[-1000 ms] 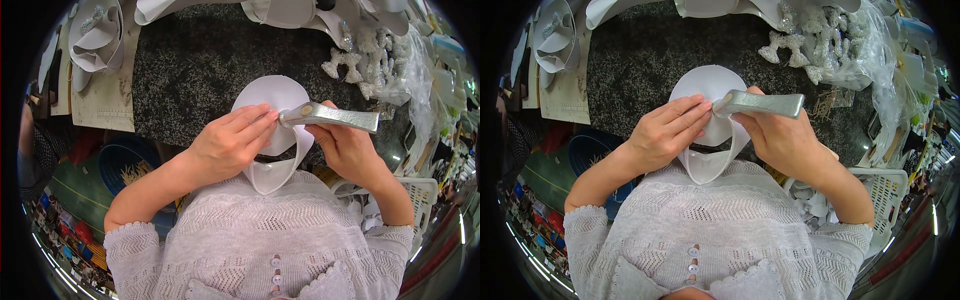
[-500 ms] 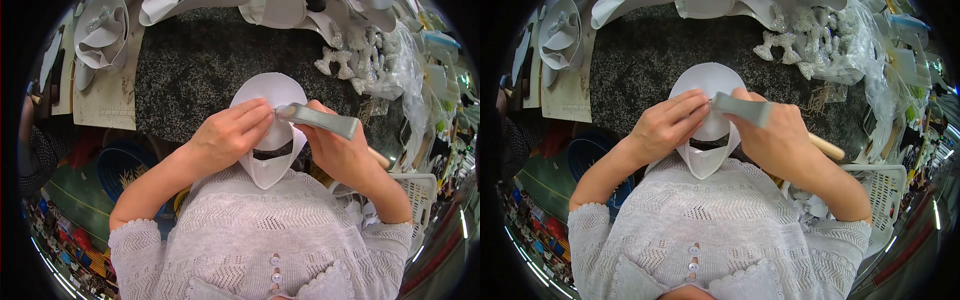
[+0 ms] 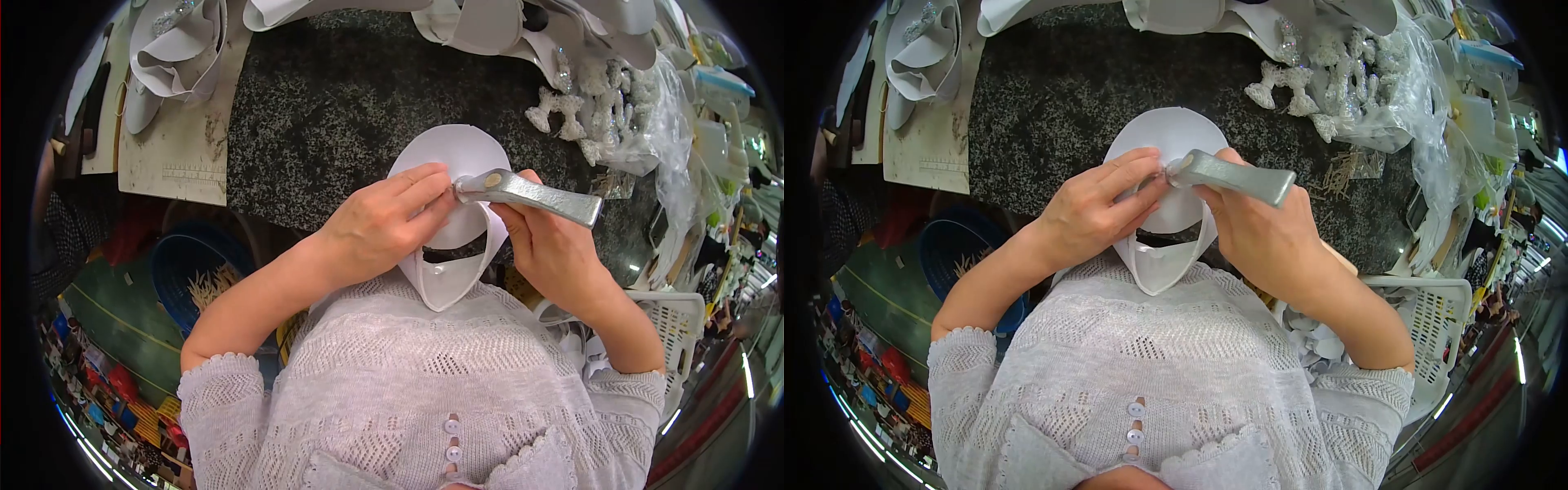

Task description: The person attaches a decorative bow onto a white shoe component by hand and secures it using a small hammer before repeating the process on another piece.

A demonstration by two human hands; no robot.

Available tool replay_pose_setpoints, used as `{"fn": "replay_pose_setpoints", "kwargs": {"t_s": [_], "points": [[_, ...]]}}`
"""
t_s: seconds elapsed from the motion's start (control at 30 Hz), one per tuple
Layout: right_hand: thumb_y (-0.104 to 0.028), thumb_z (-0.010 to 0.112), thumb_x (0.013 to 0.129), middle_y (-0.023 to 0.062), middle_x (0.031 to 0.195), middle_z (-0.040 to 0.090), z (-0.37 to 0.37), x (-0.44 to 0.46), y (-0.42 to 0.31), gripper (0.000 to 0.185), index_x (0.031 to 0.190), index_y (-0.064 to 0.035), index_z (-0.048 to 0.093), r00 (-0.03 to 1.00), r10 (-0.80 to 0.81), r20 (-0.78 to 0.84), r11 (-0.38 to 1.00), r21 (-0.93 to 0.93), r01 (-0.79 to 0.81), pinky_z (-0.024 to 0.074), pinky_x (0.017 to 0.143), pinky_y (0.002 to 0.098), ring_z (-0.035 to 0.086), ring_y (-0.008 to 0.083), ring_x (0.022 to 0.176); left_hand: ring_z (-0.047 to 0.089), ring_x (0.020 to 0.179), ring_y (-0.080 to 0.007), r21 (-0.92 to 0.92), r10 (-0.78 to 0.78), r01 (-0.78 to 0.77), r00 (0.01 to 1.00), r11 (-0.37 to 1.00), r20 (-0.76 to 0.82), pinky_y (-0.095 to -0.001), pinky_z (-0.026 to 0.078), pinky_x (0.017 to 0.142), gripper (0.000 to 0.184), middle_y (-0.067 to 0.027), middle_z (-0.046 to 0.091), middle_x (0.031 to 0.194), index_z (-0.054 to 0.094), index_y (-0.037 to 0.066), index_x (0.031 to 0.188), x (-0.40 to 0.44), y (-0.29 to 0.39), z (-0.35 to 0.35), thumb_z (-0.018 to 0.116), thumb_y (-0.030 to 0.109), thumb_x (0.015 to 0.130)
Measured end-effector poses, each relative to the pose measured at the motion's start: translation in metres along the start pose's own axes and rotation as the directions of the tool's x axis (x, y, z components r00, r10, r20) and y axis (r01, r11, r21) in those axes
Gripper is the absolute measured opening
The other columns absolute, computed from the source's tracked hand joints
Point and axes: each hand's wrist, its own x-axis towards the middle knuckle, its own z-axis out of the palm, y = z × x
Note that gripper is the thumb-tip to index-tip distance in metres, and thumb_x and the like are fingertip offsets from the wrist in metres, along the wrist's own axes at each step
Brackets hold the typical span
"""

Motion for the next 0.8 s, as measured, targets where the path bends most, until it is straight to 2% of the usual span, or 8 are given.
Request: {"fn": "replay_pose_setpoints", "kwargs": {"t_s": [0.07, 0.27, 0.37, 0.47, 0.5, 0.6, 0.73, 0.8], "points": [[-0.005, 0.064, 0.092, 0.0125, 0.091, 0.064, -0.004, 0.003, -0.008, 0.016, 0.108, -0.0057, 0.062, 0.965, 0.155, 0.210, 0.982, -0.142, -0.126, 0.0555, 0.060, 0.0440, 0.070, 0.0357, 0.074, 0.069, 0.115, -0.0332, -0.031, 0.006, -0.006, 1.000, 0.999, -0.014, -0.0390, 0.061, 0.093, 0.032, -0.0171, 0.067, 0.120, 0.071, -0.005, 0.109, -0.003, -0.004, 0.001, 0.079, 0.003, 0.078], [-0.007, 0.063, 0.088, 0.0120, 0.095, 0.066, 0.001, 0.016, -0.028, 0.019, 0.107, -0.0055, 0.063, 0.938, 0.198, 0.284, 0.945, -0.309, -0.106, 0.0570, 0.060, 0.0423, 0.070, 0.0353, 0.074, 0.069, 0.113, -0.0338, -0.059, -0.028, 0.025, 0.998, 0.998, -0.057, -0.0379, 0.061, 0.092, 0.031, -0.0169, 0.067, 0.117, 0.068, -0.005, 0.107, -0.002, -0.002, -0.001, 0.079, 0.002, 0.079], [-0.007, 0.061, 0.090, 0.0100, 0.104, 0.070, 0.000, 0.013, 0.002, 0.020, 0.108, -0.0047, 0.069, 0.998, 0.010, 0.055, 0.998, -0.056, -0.006, 0.0579, 0.068, 0.0415, 0.071, 0.0341, 0.082, 0.068, 0.113, -0.0334, -0.062, -0.061, 0.057, 0.997, 0.996, -0.051, -0.0385, 0.060, 0.094, 0.027, -0.0166, 0.067, 0.115, 0.067, -0.004, 0.103, -0.003, 0.002, -0.001, 0.079, 0.002, 0.079], [-0.005, 0.062, 0.091, 0.0114, 0.107, 0.070, -0.010, 0.007, 0.013, 0.021, 0.110, -0.0034, 0.072, 0.989, 0.002, -0.146, 0.997, -0.071, -0.013, 0.0544, 0.081, 0.0406, 0.067, 0.0330, 0.092, 0.068, 0.114, -0.0327, -0.055, -0.083, 0.080, 0.995, 0.995, -0.055, -0.0393, 0.059, 0.096, 0.024, -0.0161, 0.066, 0.115, 0.066, -0.003, 0.099, -0.003, 0.002, 0.000, 0.079, 0.001, 0.079], [-0.003, 0.063, 0.092, 0.0122, 0.105, 0.069, -0.014, 0.004, 0.015, 0.019, 0.109, -0.0031, 0.072, 0.984, 0.013, -0.176, 0.998, -0.059, -0.023, 0.0541, 0.077, 0.0399, 0.067, 0.0326, 0.086, 0.067, 0.115, -0.0324, -0.051, -0.087, 0.083, 0.994, 0.995, -0.071, -0.0397, 0.058, 0.097, 0.023, -0.0158, 0.066, 0.114, 0.065, -0.002, 0.098, -0.002, 0.002, 0.001, 0.079, 0.001, 0.079], [-0.002, 0.064, 0.093, 0.0120, 0.103, 0.067, -0.021, -0.004, 0.000, 0.018, 0.110, -0.0035, 0.071, 0.983, 0.091, -0.159, 0.995, -0.019, -0.095, 0.0540, 0.072, 0.0385, 0.067, 0.0307, 0.082, 0.067, 0.115, -0.0325, -0.044, -0.082, 0.079, 0.995, 0.996, -0.060, -0.0395, 0.058, 0.097, 0.024, -0.0158, 0.066, 0.115, 0.065, -0.002, 0.099, -0.002, 0.003, 0.001, 0.078, 0.000, 0.079], [-0.010, 0.066, 0.095, 0.0098, 0.096, 0.063, 0.001, -0.002, 0.000, 0.016, 0.111, -0.0070, 0.067, 0.990, -0.090, -0.109, 0.995, -0.064, 0.083, 0.0513, 0.057, 0.0341, 0.068, 0.0253, 0.075, 0.067, 0.115, -0.0326, -0.018, -0.084, 0.083, 0.995, 0.996, -0.054, -0.0397, 0.058, 0.097, 0.024, -0.0156, 0.066, 0.115, 0.065, -0.002, 0.099, -0.001, 0.005, 0.001, 0.078, 0.000, 0.079], [-0.010, 0.066, 0.094, 0.0094, 0.098, 0.062, 0.006, -0.006, 0.004, 0.016, 0.110, -0.0080, 0.068, 0.999, 0.044, 0.010, 0.992, -0.120, -0.042, 0.0519, 0.059, 0.0343, 0.067, 0.0248, 0.076, 0.067, 0.115, -0.0326, -0.030, -0.102, 0.100, 0.993, 0.995, -0.055, -0.0401, 0.058, 0.097, 0.023, -0.0152, 0.067, 0.113, 0.066, -0.001, 0.098, -0.001, 0.006, 0.001, 0.078, 0.001, 0.079]]}}
